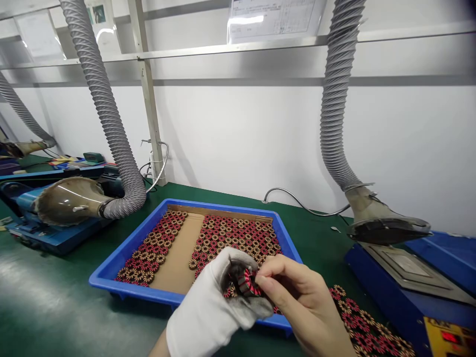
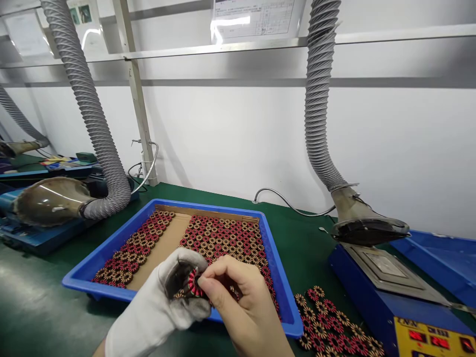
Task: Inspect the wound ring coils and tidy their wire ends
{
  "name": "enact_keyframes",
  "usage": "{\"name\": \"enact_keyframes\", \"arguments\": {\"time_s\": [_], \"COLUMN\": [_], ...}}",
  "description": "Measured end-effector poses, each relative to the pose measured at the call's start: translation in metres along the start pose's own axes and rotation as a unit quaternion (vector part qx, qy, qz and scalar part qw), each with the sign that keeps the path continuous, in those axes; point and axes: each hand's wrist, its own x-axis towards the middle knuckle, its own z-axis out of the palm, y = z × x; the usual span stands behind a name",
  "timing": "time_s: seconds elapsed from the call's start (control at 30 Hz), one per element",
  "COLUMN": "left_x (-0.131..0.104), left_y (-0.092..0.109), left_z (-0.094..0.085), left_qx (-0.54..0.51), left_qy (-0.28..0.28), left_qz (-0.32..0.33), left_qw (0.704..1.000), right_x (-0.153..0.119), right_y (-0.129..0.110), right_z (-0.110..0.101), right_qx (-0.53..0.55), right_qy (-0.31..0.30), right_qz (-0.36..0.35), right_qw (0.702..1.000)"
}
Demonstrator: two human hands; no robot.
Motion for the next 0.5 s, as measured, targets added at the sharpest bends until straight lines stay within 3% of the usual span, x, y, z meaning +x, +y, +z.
{"name": "enact_keyframes", "arguments": {"time_s": [0.23, 0.4, 0.5], "left_x": [0.005, 0.004, -0.001], "left_y": [-0.003, 0.002, 0.0], "left_z": [0.008, -0.005, -0.017], "left_qx": [-0.034, 0.004, 0.026], "left_qy": [0.048, -0.052, -0.046], "left_qz": [0.015, -0.018, -0.017], "left_qw": [0.998, 0.998, 0.998], "right_x": [0.001, 0.001, 0.003], "right_y": [0.013, 0.014, 0.013], "right_z": [0.002, 0.003, 0.004], "right_qx": [0.11, 0.09, 0.091], "right_qy": [0.013, 0.03, 0.035], "right_qz": [-0.033, -0.014, -0.016], "right_qw": [0.993, 0.995, 0.995]}}
